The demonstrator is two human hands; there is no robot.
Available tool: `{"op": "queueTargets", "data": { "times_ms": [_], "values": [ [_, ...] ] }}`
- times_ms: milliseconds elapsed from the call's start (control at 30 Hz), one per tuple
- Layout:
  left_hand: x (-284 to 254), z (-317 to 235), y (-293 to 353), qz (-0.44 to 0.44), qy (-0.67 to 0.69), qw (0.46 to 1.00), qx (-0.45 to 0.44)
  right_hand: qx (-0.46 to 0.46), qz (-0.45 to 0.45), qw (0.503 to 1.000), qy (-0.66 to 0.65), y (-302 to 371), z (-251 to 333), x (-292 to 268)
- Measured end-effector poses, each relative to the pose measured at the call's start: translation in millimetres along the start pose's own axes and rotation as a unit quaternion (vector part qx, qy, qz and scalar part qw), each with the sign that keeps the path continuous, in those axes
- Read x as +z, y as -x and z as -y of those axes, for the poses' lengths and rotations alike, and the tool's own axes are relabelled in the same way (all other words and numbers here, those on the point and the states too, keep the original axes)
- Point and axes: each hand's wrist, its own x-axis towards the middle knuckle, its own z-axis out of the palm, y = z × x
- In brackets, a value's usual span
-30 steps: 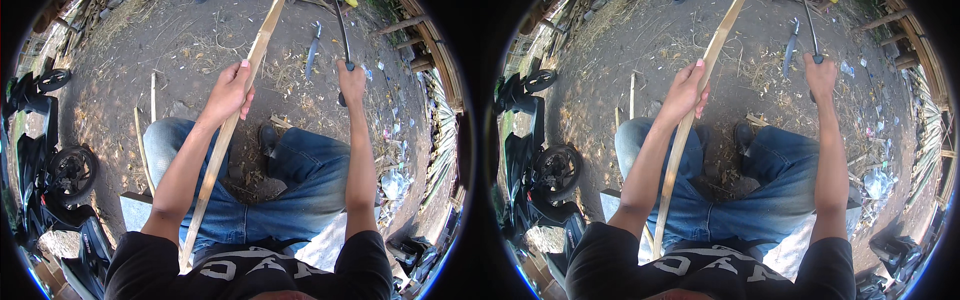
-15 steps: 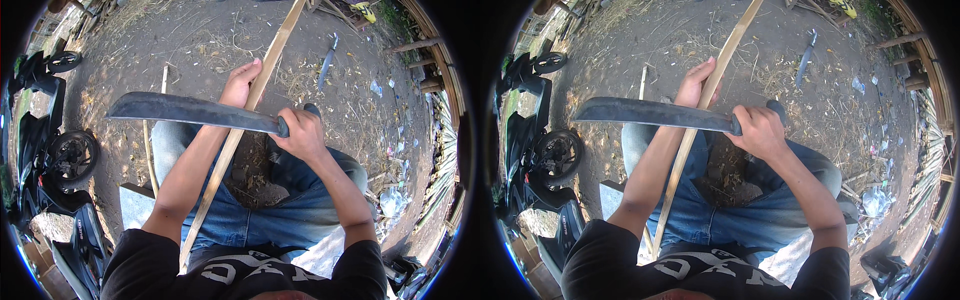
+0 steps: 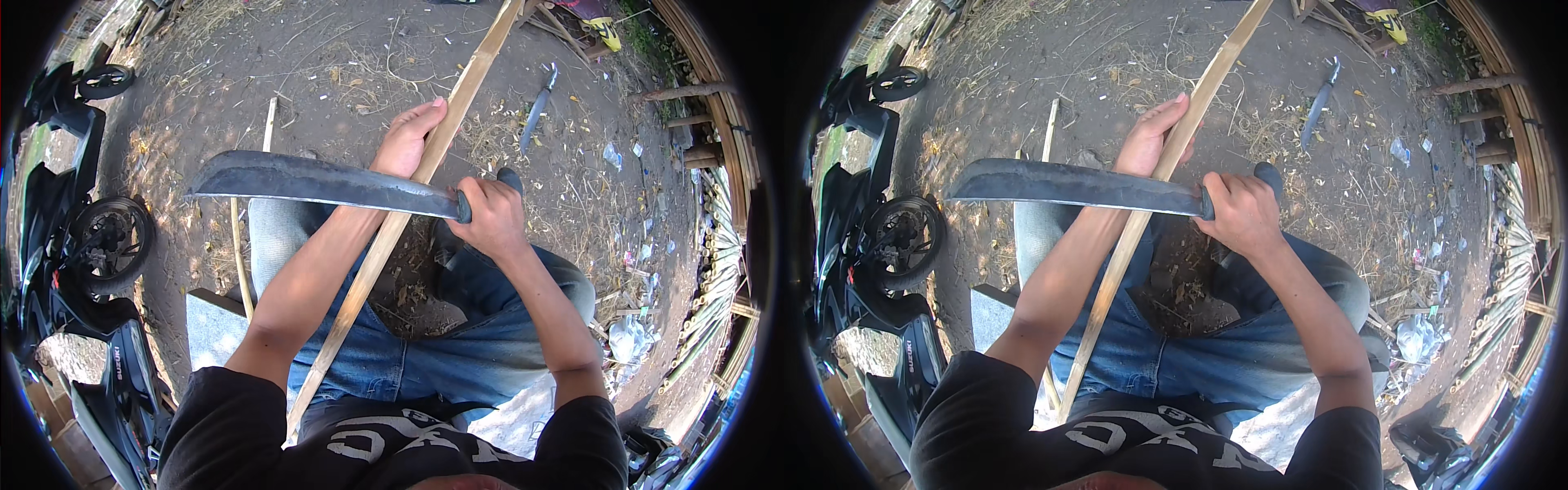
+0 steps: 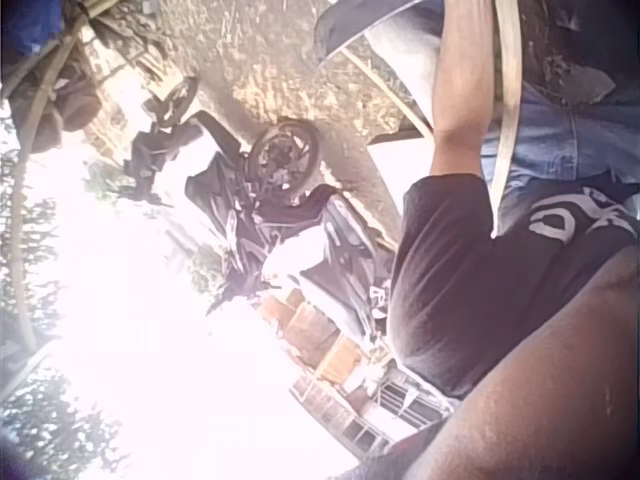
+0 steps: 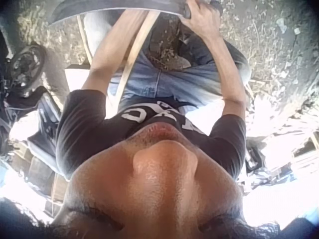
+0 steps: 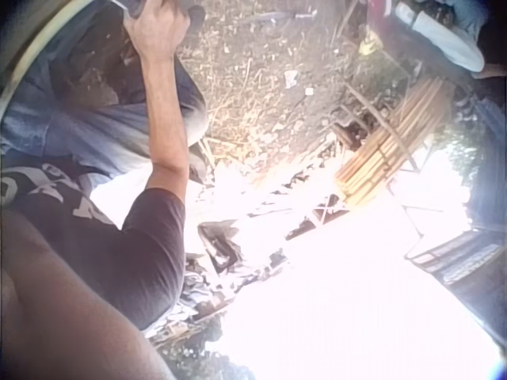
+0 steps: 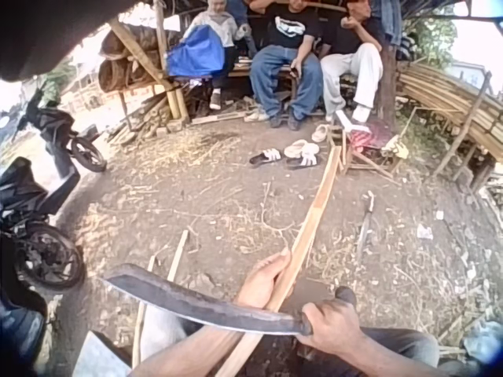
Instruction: The person holds a long bamboo strip and repeatedly shaves and scrapes along its surface using a machete.
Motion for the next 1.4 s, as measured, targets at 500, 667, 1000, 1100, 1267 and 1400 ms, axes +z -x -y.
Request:
{"op": "queueTargets", "data": {
  "times_ms": [500, 667, 1000, 1100, 1267, 1400],
  "values": [
    [4, 10, 1, -0.007, 0.005, 1.000, 0.005, 0.056, -0.053, 0.996, 0.042, -6, -13, -13],
    [7, 12, 10, -0.033, -0.040, 0.999, 0.002, 0.085, -0.080, 0.992, 0.044, -6, -29, -15],
    [6, 19, 4, -0.011, -0.076, 0.996, 0.033, 0.085, -0.081, 0.990, 0.074, -8, -44, -17],
    [6, 23, 3, 0.001, -0.040, 0.999, 0.014, 0.109, -0.082, 0.987, 0.089, -11, -49, -22],
    [15, 22, 7, 0.022, -0.046, 0.999, 0.000, 0.188, -0.089, 0.973, 0.098, -18, -76, -31],
    [10, 30, 6, 0.036, -0.074, 0.997, 0.012, 0.341, -0.105, 0.929, 0.095, -30, -102, -40]
  ]
}}
